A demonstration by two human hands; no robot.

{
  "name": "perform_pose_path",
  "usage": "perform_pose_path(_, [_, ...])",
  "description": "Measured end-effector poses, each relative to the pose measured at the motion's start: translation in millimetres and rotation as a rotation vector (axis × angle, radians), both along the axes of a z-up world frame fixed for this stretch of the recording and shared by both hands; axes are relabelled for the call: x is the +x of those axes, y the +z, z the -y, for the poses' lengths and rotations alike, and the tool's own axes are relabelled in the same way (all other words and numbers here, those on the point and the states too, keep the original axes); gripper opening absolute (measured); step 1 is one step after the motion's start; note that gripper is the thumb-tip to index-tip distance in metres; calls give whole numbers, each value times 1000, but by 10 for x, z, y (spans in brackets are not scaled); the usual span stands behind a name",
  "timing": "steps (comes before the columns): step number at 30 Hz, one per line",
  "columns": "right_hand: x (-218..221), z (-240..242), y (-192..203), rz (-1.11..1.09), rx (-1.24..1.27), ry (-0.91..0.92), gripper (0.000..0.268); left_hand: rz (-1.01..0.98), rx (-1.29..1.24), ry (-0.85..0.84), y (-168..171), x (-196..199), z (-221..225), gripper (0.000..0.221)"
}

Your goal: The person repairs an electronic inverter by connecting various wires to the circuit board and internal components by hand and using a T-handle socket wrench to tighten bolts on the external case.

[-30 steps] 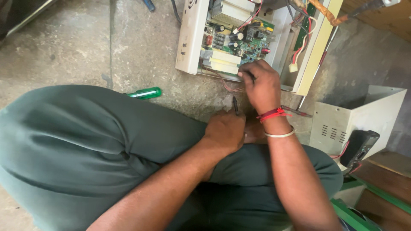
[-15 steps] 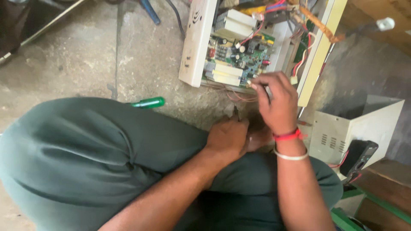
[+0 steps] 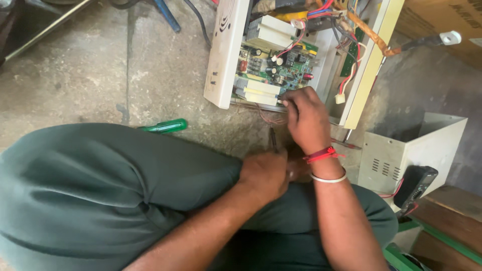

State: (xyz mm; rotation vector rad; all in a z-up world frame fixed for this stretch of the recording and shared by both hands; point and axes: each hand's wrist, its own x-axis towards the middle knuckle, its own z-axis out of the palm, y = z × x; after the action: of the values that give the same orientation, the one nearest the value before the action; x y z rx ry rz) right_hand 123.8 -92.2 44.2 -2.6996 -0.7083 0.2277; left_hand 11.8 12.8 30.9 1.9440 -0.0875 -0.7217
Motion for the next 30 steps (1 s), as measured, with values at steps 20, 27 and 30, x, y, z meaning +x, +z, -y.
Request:
perform_pose_path(20, [-101, -81, -128, 36, -76, -3, 12, 60, 14, -41, -141, -133, 107, 29])
perform_pose_path(27, [-99, -67, -153, 36, -84, 5, 11, 48, 59, -89, -102, -92, 90, 32])
perform_pose_path(30, [-98, -51, -162, 42, -57, 11, 10, 47, 68, -99, -110, -93, 100, 32])
